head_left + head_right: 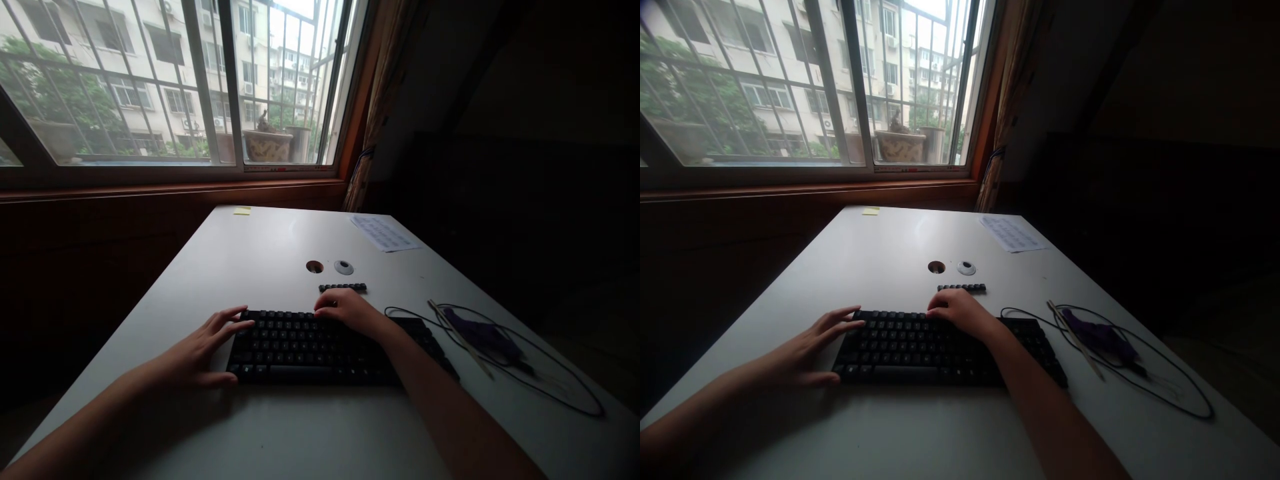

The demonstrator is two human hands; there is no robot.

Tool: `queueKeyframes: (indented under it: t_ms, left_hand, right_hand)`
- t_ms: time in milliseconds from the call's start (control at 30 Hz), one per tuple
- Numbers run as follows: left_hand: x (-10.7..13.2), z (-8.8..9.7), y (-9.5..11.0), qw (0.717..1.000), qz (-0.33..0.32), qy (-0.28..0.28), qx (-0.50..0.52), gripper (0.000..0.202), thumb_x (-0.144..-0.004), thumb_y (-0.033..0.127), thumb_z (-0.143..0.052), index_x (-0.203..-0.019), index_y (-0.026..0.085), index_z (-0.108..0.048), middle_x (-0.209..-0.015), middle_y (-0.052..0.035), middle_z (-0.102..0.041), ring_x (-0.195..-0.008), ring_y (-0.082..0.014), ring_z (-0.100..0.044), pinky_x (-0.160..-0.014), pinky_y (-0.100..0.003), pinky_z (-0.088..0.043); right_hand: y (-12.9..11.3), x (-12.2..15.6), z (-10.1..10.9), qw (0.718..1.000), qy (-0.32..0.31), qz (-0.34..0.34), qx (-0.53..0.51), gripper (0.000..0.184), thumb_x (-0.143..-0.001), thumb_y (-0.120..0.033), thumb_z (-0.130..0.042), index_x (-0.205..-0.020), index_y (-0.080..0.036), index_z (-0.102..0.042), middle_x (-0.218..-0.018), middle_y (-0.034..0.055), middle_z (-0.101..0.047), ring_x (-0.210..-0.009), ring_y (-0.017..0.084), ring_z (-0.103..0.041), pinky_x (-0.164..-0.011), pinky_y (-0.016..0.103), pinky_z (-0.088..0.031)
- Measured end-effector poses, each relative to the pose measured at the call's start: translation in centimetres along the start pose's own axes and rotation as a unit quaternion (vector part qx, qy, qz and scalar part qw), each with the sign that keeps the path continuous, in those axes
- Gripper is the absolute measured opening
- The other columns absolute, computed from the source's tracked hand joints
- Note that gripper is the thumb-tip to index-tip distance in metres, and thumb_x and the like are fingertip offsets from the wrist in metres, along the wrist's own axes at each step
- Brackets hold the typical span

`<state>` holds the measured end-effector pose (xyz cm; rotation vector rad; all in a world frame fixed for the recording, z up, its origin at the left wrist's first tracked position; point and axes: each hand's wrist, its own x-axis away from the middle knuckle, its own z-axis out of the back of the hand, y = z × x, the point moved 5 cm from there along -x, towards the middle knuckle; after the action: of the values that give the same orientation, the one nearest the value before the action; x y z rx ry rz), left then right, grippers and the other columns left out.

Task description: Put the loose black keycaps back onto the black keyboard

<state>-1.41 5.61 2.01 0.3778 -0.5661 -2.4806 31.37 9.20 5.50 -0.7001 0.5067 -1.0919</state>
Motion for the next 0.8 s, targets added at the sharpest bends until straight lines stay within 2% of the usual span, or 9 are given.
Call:
queueKeyframes:
  t_ms: [300,533,600,667,733,800]
  left_hand:
    - [0.1,-0.3,-0.3,1.000,0.003,0.000,0.002,0.085,-0.090,0.049,-0.071,-0.158,0.039,-0.021,-0.165,-0.0112,-0.015,-0.144,-0.0377,-0.037,-0.114,-0.058,-0.043]
    - [0.0,-0.2,-0.1,1.000,0.010,-0.002,0.000,0.084,-0.091,0.049,-0.070,-0.158,0.039,-0.022,-0.165,-0.0108,-0.016,-0.147,-0.0378,-0.032,-0.115,-0.059,-0.042]
    - [0.0,-0.2,0.0,1.000,0.009,-0.004,0.000,0.084,-0.091,0.049,-0.070,-0.158,0.039,-0.021,-0.165,-0.0110,-0.015,-0.147,-0.0379,-0.031,-0.115,-0.060,-0.041]
    - [0.1,-0.2,0.0,1.000,0.009,-0.005,0.000,0.083,-0.091,0.049,-0.070,-0.158,0.039,-0.021,-0.165,-0.0111,-0.015,-0.147,-0.0380,-0.031,-0.115,-0.059,-0.041]
    - [0.1,-0.2,0.1,1.000,0.011,-0.004,0.000,0.083,-0.091,0.049,-0.069,-0.158,0.039,-0.021,-0.165,-0.0112,-0.015,-0.147,-0.0383,-0.031,-0.115,-0.059,-0.042]
    - [0.1,-0.1,0.1,1.000,0.012,-0.002,-0.001,0.083,-0.091,0.049,-0.070,-0.158,0.039,-0.022,-0.165,-0.0114,-0.016,-0.147,-0.0390,-0.032,-0.114,-0.059,-0.043]
  right_hand:
    - [-0.4,-0.1,-0.5,0.994,0.001,0.062,0.086,0.008,-0.086,-0.030,-0.074,-0.087,-0.023,-0.078,-0.090,0.0033,-0.074,-0.088,0.020,-0.067,-0.084,0.031,-0.049]
    - [-1.1,-0.1,-1.6,0.969,-0.014,0.118,0.215,0.005,-0.088,-0.024,-0.073,-0.089,-0.021,-0.076,-0.095,0.0059,-0.071,-0.087,0.020,-0.064,-0.080,0.032,-0.047]
    - [-1.2,-0.1,-1.5,0.972,-0.016,0.113,0.206,0.005,-0.088,-0.024,-0.073,-0.088,-0.020,-0.076,-0.096,0.0058,-0.070,-0.087,0.019,-0.064,-0.080,0.032,-0.047]
    - [-1.1,0.0,-1.2,0.983,-0.030,0.098,0.154,0.007,-0.088,-0.027,-0.073,-0.090,-0.021,-0.075,-0.097,0.0048,-0.069,-0.086,0.018,-0.064,-0.078,0.030,-0.048]
    - [-1.0,0.2,-0.8,0.991,-0.045,0.084,0.095,0.013,-0.089,-0.034,-0.072,-0.093,-0.022,-0.076,-0.098,0.0042,-0.069,-0.088,0.018,-0.064,-0.079,0.029,-0.049]
    - [-0.8,0.4,-0.1,0.994,-0.036,0.078,0.067,0.020,-0.094,-0.039,-0.065,-0.099,-0.022,-0.076,-0.100,0.0049,-0.070,-0.090,0.018,-0.064,-0.082,0.031,-0.049]
